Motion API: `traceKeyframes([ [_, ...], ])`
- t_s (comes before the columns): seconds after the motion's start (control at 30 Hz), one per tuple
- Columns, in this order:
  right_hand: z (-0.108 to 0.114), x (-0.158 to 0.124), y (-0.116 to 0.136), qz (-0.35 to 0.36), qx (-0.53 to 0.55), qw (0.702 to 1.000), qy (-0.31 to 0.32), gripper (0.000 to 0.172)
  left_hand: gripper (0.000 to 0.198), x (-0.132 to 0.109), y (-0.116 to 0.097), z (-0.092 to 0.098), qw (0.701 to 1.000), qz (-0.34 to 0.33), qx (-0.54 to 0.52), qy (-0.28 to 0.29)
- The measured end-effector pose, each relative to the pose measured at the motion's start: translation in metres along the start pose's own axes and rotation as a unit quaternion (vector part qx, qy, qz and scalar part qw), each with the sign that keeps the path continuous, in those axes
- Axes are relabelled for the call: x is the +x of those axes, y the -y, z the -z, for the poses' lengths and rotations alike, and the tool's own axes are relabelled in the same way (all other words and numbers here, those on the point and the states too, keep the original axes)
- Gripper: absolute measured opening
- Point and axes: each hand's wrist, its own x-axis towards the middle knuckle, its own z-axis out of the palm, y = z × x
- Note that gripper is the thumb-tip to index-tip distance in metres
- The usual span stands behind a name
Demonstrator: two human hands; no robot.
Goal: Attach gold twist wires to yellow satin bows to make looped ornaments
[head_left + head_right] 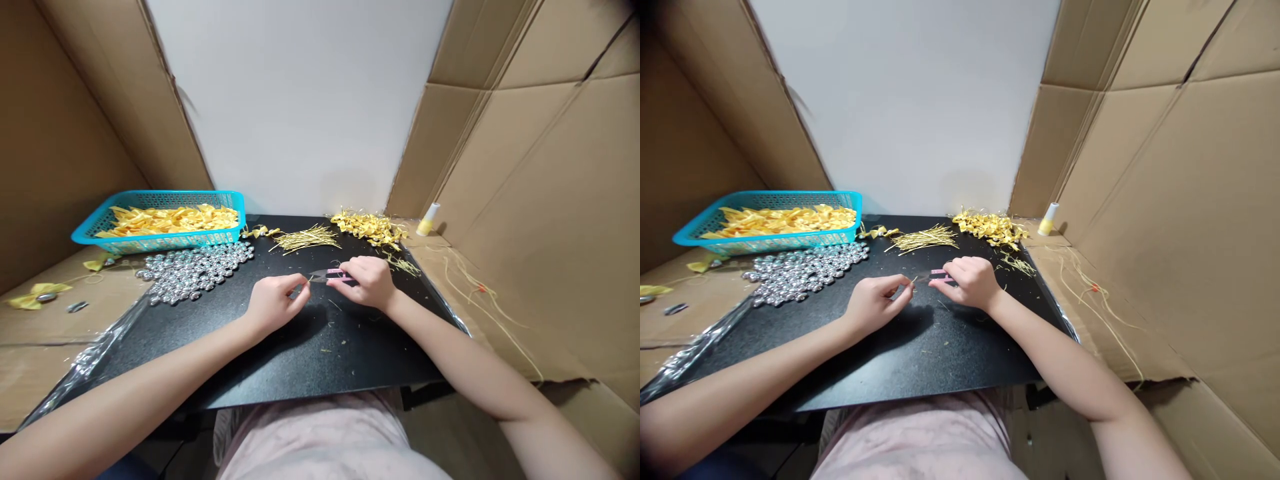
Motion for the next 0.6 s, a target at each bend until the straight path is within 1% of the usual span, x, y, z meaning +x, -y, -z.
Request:
traceKeyframes([
  [0.13,-0.0007,-0.0010,0.0000,-0.008,0.018,1.000,-0.018,0.042,0.024,0.0007,-0.0005,-0.0001,1.000,0.002,-0.005,0.002],
  [0.3,-0.0013,-0.0023,-0.0035,-0.027,0.024,0.999,-0.015,0.040,0.027,0.0012,-0.0001,0.0000,1.000,0.015,-0.015,0.008],
  [0.47,-0.0005,-0.0018,-0.0052,-0.035,0.018,0.998,-0.047,0.037,0.029,0.0018,0.0017,0.0005,0.999,0.025,-0.026,0.011],
  [0.6,-0.0020,-0.0018,-0.0026,-0.050,0.019,0.998,-0.026,0.039,0.029,0.0026,0.0015,0.0000,0.999,0.027,-0.032,0.013],
])
